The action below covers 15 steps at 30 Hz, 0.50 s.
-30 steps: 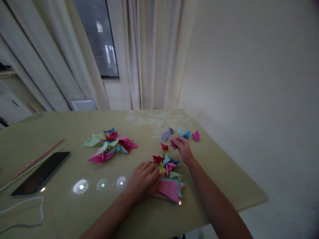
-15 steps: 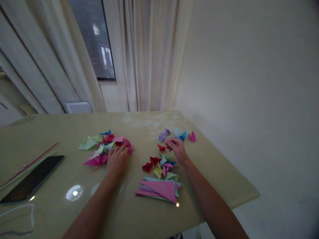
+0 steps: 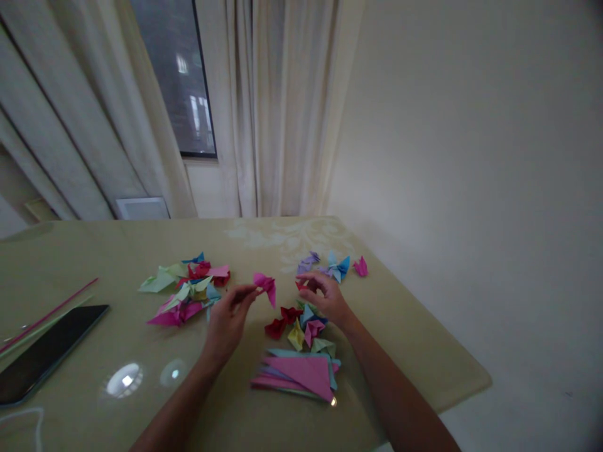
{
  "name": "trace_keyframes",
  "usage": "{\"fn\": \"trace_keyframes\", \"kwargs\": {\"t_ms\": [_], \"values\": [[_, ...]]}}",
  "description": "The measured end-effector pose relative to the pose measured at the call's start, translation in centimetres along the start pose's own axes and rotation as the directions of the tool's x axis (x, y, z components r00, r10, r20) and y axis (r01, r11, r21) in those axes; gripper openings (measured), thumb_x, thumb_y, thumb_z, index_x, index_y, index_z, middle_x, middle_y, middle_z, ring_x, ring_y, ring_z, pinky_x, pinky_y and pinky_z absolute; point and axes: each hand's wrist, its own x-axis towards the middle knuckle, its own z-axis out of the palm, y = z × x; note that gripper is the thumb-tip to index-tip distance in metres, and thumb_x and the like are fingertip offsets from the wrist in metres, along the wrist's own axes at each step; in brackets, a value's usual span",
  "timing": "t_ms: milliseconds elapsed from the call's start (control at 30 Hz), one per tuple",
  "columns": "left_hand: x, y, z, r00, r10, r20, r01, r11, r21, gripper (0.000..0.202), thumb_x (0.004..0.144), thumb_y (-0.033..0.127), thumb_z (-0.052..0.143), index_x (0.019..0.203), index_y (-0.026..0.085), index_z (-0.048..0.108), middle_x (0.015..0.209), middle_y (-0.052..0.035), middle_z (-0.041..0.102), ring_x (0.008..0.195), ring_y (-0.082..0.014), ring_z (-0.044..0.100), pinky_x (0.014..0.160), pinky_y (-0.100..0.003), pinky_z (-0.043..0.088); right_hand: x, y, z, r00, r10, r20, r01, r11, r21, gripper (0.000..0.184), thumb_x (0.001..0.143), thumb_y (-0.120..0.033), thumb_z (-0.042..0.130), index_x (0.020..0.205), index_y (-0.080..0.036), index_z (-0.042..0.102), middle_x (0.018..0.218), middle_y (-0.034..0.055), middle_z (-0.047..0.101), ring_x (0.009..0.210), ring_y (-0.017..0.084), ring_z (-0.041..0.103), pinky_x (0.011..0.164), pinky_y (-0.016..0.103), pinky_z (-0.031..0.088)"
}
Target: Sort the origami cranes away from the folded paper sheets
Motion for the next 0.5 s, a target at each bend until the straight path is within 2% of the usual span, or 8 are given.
{"fn": "trace_keyframes", "kwargs": {"t_ms": [67,167,267,333,400,433,500], "values": [[-1.1,1.1,1.1,0.997,0.011,0.082,-0.006,0.998,-0.068,0.03,0.095,0.05,0.068,0.101,0.022,0.075,0.094,-0.0053,0.081,0.086,-0.022,0.077,0.08,-0.034,0.063,-0.2,-1.0,0.3,0.994,-0.061,0.09,0.062,0.998,-0.018,0.049,0.084,-0.051,0.086,0.125,-0.026,0.077,0.101,0.0048,0.074,0.077,0.017,0.062,0.071,0.029,0.05],[-2.3,2.0,2.4,0.981,0.058,0.184,-0.035,0.992,-0.121,0.024,0.097,0.044,0.067,0.098,0.022,0.076,0.092,-0.0046,0.08,0.086,-0.0202,0.077,0.078,-0.031,0.063,-0.4,-2.2,0.9,0.973,-0.123,0.196,0.134,0.99,-0.048,0.029,0.089,-0.051,0.082,0.105,-0.026,0.083,0.095,0.0052,0.073,0.081,0.019,0.063,0.076,0.031,0.05],[-2.2,1.8,2.6,0.975,0.061,0.212,-0.034,0.991,-0.13,0.023,0.099,0.043,0.064,0.1,0.022,0.073,0.092,-0.0049,0.079,0.086,-0.0202,0.077,0.079,-0.032,0.063,-0.4,-2.4,1.1,0.975,-0.124,0.186,0.14,0.987,-0.076,0.024,0.094,-0.048,0.078,0.089,-0.025,0.083,0.085,0.0047,0.071,0.082,0.02,0.064,0.079,0.033,0.051],[-1.5,1.2,1.9,0.986,0.055,0.158,-0.045,0.997,-0.065,0.026,0.099,0.043,0.062,0.111,0.022,0.07,0.097,-0.0057,0.079,0.088,-0.0208,0.076,0.081,-0.034,0.063,-0.3,-1.9,1.0,0.989,-0.105,0.107,0.113,0.991,-0.075,0.024,0.093,-0.047,0.078,0.087,-0.024,0.082,0.083,0.0042,0.071,0.082,0.021,0.064,0.078,0.033,0.051],[-0.6,0.3,0.6,0.994,0.073,0.076,-0.082,0.991,0.11,0.028,0.101,0.042,0.058,0.116,0.022,0.068,0.102,-0.0071,0.076,0.087,-0.0214,0.074,0.081,-0.036,0.062,0.1,-1.1,0.5,0.997,-0.071,-0.044,0.069,0.997,-0.046,0.024,0.091,-0.047,0.079,0.088,-0.023,0.079,0.084,0.0041,0.071,0.08,0.02,0.064,0.076,0.032,0.052],[-0.2,-0.2,-0.2,0.995,0.089,0.05,-0.099,0.966,0.24,0.027,0.101,0.04,0.055,0.113,0.021,0.069,0.103,-0.008,0.075,0.087,-0.0225,0.072,0.082,-0.037,0.06,0.3,-0.7,0.1,0.989,-0.049,-0.14,0.046,0.999,-0.024,0.024,0.091,-0.047,0.079,0.09,-0.023,0.078,0.085,0.0042,0.071,0.079,0.02,0.065,0.075,0.032,0.053],[0.5,-1.1,-1.8,0.994,0.091,0.061,-0.109,0.844,0.524,0.024,0.099,0.035,0.053,0.104,0.02,0.07,0.103,-0.01,0.071,0.092,-0.0268,0.068,0.087,-0.042,0.057,0.7,0.3,-0.8,0.946,-0.004,-0.323,0.009,1.0,0.015,0.027,0.09,-0.049,0.079,0.095,-0.022,0.077,0.088,0.0051,0.073,0.08,0.021,0.066,0.075,0.033,0.055]]}}
